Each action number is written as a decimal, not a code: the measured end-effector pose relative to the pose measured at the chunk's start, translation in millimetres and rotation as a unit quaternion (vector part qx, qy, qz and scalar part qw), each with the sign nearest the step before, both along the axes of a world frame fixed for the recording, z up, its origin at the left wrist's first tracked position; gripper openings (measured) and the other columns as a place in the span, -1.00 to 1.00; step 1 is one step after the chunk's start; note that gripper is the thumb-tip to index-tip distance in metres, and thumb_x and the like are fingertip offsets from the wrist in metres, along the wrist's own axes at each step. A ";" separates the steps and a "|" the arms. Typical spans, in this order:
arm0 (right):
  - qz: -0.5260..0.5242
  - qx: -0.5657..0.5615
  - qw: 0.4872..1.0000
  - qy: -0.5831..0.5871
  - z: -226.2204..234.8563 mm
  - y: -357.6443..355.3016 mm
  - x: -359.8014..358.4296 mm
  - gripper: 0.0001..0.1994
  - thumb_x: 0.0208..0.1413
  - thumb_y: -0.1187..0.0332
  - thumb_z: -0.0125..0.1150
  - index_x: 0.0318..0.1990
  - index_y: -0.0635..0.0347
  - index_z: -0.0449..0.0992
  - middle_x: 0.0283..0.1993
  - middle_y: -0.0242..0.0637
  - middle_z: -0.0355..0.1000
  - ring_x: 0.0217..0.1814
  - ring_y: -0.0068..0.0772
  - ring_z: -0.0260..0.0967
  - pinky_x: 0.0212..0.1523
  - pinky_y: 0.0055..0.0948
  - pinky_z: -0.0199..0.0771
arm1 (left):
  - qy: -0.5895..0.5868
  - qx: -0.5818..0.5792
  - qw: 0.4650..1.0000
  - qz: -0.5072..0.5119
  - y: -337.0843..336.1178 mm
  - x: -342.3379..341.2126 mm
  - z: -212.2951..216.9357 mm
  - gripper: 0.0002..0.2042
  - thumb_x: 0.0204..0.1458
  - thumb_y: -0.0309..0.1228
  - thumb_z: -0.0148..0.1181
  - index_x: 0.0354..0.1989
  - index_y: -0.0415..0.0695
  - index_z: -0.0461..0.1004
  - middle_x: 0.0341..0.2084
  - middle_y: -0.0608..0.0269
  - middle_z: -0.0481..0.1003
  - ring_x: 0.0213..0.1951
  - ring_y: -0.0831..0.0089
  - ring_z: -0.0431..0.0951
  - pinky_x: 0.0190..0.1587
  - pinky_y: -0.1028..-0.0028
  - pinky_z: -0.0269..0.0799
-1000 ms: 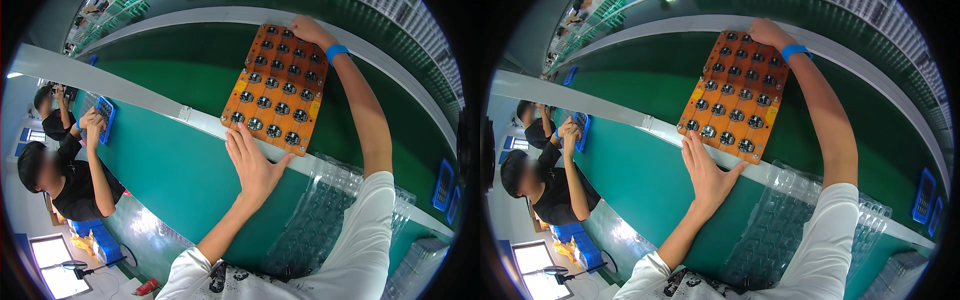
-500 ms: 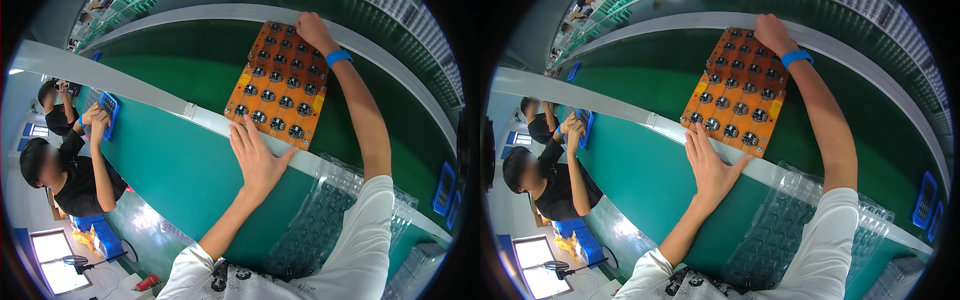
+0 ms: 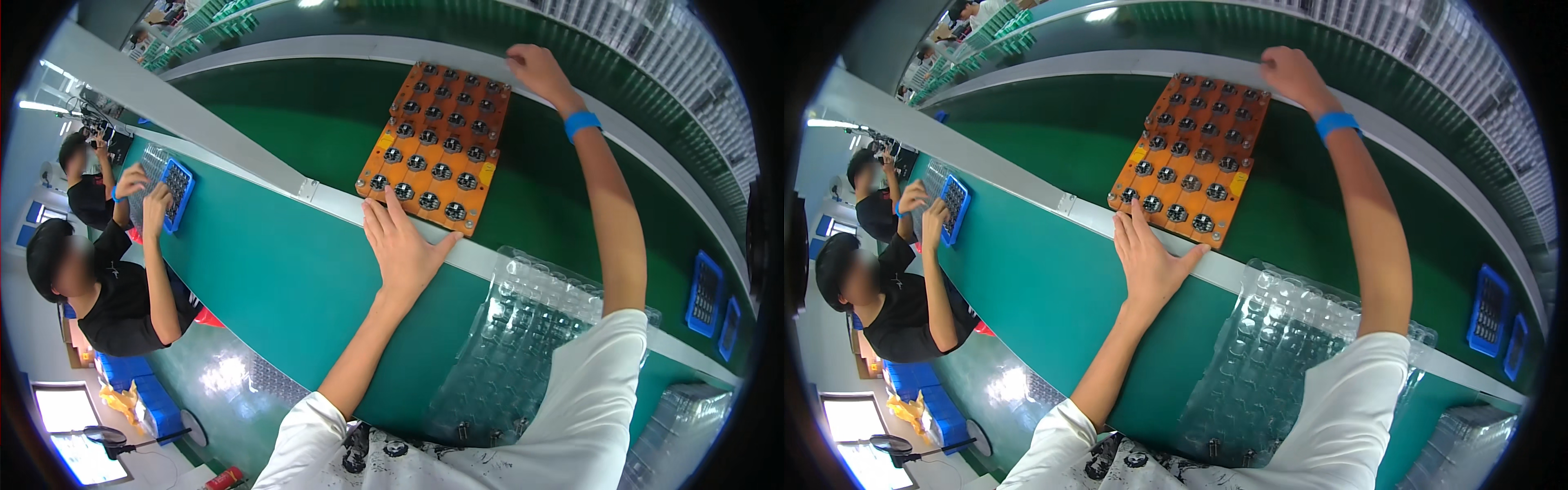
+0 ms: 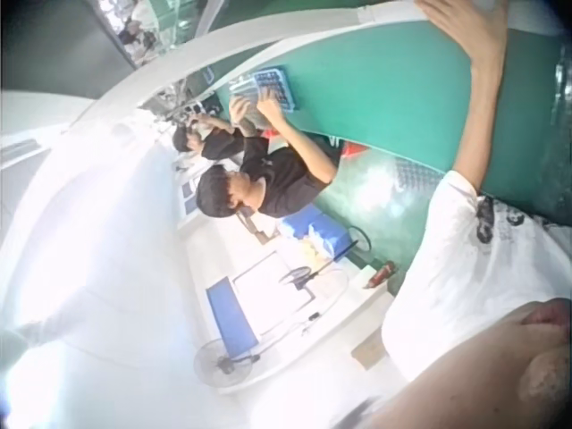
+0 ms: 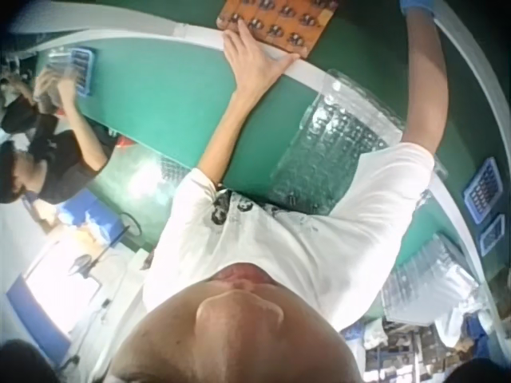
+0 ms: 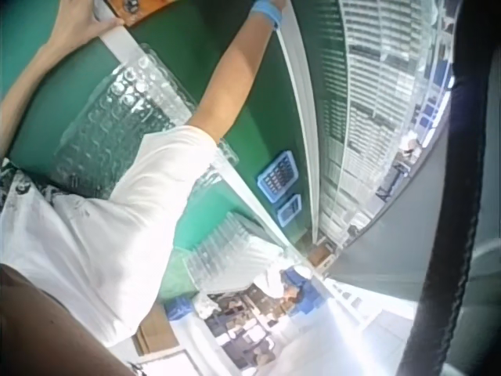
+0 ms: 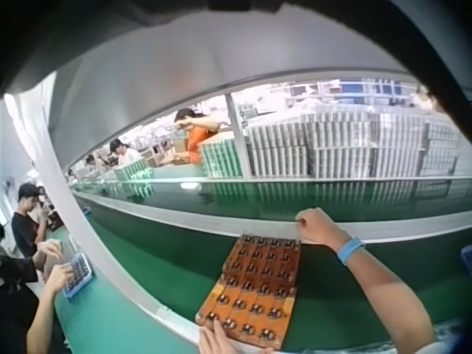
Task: Place small electronic components from a tray into individual slots on a larger assembly board.
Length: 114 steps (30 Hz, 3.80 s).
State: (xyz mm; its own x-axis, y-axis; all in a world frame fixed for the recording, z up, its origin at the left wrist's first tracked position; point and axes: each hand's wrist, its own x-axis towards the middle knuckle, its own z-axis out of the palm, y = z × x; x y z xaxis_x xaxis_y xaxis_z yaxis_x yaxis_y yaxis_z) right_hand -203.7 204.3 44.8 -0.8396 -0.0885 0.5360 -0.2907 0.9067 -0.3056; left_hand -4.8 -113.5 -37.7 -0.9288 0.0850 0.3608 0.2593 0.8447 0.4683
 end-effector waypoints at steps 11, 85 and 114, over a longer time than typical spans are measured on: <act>-0.138 -0.017 0.990 0.009 88.4 141.7 201.7 -0.69 0.15 0.30 0.21 -0.03 0.30 0.53 -0.21 0.00 0.56 -0.15 -0.13 0.56 -0.10 -0.29 0.48 | 0.043 0.002 0.999 0.014 2.0 -6.7 8.6 0.21 -0.38 -0.05 0.59 0.34 -0.50 -0.07 0.20 -0.50 0.14 0.27 -0.34 0.13 0.31 -0.02 0.08; -0.306 -0.060 0.945 0.097 -128.6 149.2 507.0 -0.77 0.10 0.49 0.19 -0.58 0.37 0.41 -0.51 -0.08 0.34 -0.40 -0.01 0.29 -0.35 -0.09 0.27 | 0.156 0.005 0.945 -0.289 61.4 54.1 -7.3 -0.71 -0.17 -0.69 0.07 -0.22 -0.30 0.57 -0.32 0.06 0.47 -0.16 0.09 0.46 -0.03 0.21 0.39; -0.363 0.120 0.915 0.127 -124.7 150.3 545.7 -0.86 0.12 0.31 0.12 -0.38 0.15 0.53 -0.47 -0.09 0.44 -0.38 -0.04 0.39 -0.30 -0.08 0.36 | -0.117 -0.031 0.961 -0.249 83.0 79.6 59.4 -0.68 0.13 -0.51 -0.06 0.03 -0.27 0.47 0.04 -0.14 0.45 0.10 -0.01 0.44 0.22 0.16 0.31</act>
State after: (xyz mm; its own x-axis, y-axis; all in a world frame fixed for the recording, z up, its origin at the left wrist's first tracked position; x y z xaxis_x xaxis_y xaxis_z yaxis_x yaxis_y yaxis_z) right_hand 342.0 354.6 -79.9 -0.5745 0.3020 0.7608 0.3804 0.9215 -0.0785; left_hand 74.8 -30.5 21.7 -0.8227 0.5544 0.1259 0.5317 0.6721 0.5153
